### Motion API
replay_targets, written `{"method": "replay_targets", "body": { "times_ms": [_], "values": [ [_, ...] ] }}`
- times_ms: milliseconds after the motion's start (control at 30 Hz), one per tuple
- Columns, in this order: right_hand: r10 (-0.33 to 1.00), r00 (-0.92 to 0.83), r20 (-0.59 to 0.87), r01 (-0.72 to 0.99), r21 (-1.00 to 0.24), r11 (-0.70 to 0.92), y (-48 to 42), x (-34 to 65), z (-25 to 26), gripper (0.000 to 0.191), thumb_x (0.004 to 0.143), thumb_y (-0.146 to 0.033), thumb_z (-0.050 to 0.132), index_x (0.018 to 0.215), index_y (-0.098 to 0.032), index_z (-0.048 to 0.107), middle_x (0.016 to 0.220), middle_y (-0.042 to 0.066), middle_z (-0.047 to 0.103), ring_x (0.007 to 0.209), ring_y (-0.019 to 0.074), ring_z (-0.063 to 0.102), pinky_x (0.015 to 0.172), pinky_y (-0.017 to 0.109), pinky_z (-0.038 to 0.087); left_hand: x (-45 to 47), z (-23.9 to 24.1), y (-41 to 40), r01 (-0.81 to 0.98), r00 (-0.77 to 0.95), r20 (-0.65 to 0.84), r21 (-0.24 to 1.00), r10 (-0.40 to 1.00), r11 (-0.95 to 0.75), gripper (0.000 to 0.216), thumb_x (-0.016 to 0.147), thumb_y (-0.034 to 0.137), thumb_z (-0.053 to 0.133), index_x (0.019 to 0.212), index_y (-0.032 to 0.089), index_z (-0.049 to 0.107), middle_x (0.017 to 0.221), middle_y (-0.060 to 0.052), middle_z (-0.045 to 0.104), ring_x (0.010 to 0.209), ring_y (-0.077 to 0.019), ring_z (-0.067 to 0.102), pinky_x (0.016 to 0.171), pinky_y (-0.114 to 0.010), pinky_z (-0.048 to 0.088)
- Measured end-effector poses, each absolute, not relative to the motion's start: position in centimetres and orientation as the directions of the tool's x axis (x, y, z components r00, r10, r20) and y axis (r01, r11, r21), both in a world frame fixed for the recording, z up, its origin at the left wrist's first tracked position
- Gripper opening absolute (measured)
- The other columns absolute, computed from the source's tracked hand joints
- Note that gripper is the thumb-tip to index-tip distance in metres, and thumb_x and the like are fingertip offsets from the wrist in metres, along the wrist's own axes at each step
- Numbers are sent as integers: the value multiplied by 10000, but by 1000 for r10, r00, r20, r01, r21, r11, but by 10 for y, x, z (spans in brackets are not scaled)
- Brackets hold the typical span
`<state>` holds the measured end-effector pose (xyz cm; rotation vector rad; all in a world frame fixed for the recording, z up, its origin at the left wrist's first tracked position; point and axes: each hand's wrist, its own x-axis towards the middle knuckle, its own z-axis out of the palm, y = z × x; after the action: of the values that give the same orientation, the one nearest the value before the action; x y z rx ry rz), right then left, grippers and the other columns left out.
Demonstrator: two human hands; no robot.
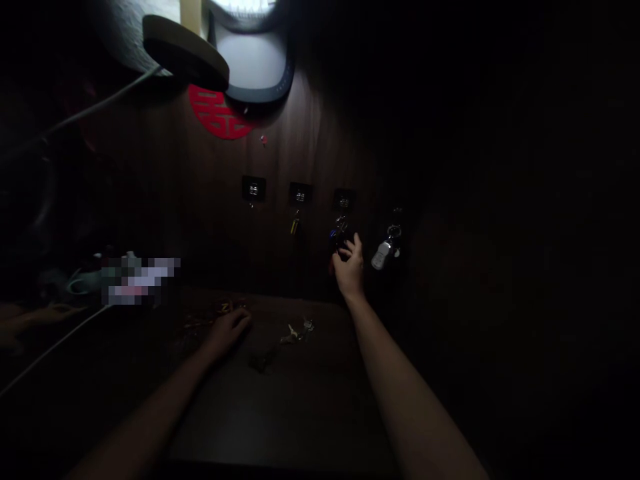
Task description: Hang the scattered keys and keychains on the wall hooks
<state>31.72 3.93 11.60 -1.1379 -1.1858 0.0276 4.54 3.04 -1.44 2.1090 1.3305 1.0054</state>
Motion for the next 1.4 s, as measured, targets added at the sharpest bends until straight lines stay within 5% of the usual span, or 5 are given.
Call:
{"method": "replay_targets", "body": {
  "times_ms": [733, 1067, 1233, 1400],
  "values": [
    [790, 430, 436, 334, -890, 310, 4, 308, -26, 505, 698, -283, 470, 1187, -155, 467, 1072, 145, 605, 880, 201, 608, 747, 380, 500, 46, -15, 27, 584, 267, 352, 682, 897, -441, 236, 825, 321, 398, 837, 200, 599, 886, -36, 670, 856, -193, 613, 771, -267, 419],
    [830, 70, 553, 653, -655, 381, -10, 293, -21, 260, 746, -163, 442, 922, -203, 629, 965, 63, 642, 938, 192, 588, 856, 370, 448, 47, -11, 16, 467, 448, 386, 668, 806, -579, 217, 831, 316, 446, 876, 205, 627, 904, -20, 671, 844, -163, 605, 759, -244, 422],
    [816, -201, 542, 681, -521, 515, -21, 279, -15, 187, 783, -157, 483, 849, -219, 647, 936, 45, 647, 928, 179, 571, 851, 357, 434, 50, -5, 5, 400, 543, 386, 662, 746, -634, 199, 807, 339, 508, 852, 198, 642, 870, -17, 668, 815, -147, 593, 753, -240, 425],
    [812, -245, 530, 702, -481, 526, -23, 275, -16, 187, 798, -145, 484, 851, -224, 645, 949, 43, 642, 937, 179, 560, 858, 374, 416, 54, -5, -2, 367, 642, 324, 666, 695, -649, 221, 715, 379, 636, 839, 197, 652, 889, -18, 659, 814, -148, 589, 763, -247, 429]
  ]
}}
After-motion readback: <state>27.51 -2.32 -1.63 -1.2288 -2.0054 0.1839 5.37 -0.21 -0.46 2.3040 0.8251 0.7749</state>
